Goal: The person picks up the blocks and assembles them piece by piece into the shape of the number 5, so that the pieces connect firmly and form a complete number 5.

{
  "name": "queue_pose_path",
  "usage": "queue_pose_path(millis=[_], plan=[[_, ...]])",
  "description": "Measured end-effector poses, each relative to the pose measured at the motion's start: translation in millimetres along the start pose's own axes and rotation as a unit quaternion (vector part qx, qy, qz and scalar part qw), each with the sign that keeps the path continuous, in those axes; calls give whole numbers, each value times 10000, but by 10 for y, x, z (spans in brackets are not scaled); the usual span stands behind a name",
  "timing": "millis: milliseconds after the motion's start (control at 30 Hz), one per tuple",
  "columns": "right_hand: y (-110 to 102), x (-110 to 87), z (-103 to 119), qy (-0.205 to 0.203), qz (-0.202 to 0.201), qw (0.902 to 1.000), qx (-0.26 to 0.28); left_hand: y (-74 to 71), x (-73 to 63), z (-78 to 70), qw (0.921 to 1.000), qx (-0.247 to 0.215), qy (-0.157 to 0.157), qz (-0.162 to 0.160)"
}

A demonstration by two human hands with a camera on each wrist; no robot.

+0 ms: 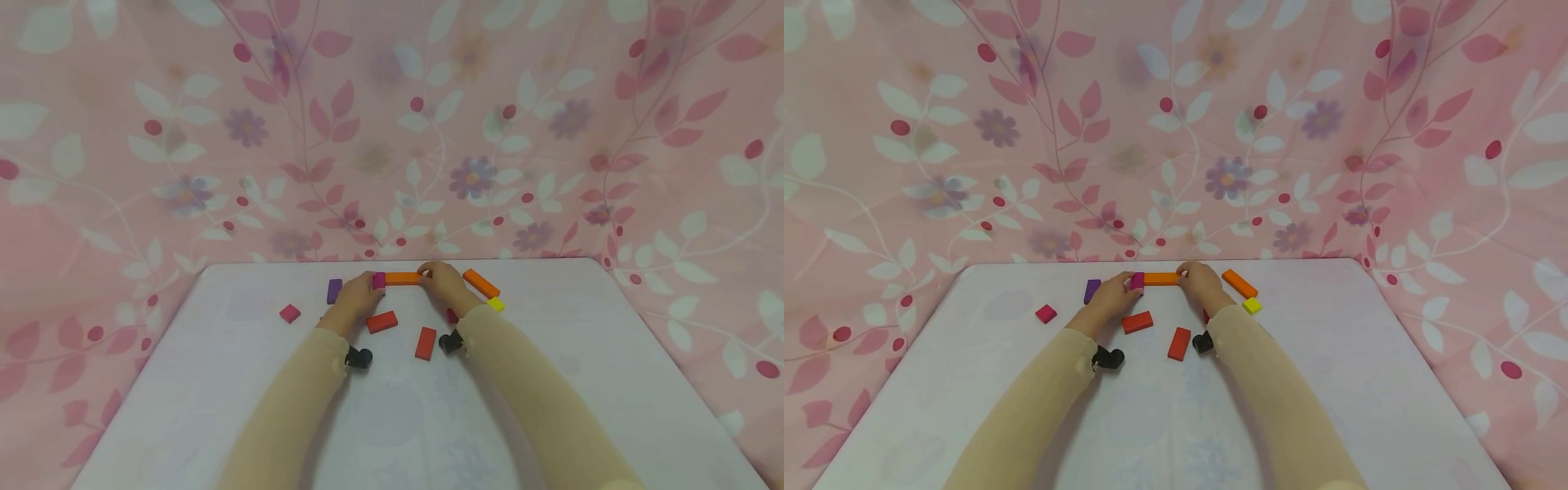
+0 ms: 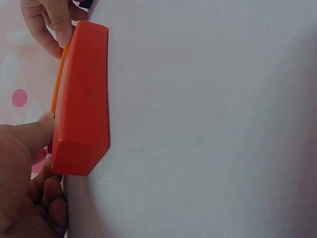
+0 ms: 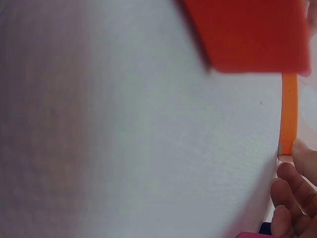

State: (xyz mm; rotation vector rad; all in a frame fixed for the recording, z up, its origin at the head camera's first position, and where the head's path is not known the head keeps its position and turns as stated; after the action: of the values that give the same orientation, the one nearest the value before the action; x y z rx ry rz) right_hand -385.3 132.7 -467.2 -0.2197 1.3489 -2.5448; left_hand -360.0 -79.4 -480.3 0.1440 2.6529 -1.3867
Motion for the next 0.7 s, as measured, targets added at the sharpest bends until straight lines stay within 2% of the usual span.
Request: queue_pose_path(millis=[400,567,700], plan=[[2,9,3,103,53,9999,-73,-22,-10,1,9998,-123,-170,66],[12,14,-5,30,16,9999,-158,-19,0,9,9989,-234,-369,181],[2,5,-17,-22,-61,10000,-14,-12,13,17,9980,-243,-512,277]])
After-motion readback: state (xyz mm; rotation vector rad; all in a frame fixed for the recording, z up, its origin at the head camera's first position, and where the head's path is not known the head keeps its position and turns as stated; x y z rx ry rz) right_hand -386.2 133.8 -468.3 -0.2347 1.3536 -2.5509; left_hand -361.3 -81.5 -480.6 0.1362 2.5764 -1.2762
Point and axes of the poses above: each hand's wrist, its own x-axis towards the middle knuckle, its own y-axis out of the palm, z = x × y, the point moved 4 cm from there along x, towards the middle knuckle, and after that the axes turned 7 degrees about -y, right-handed, at the moved point
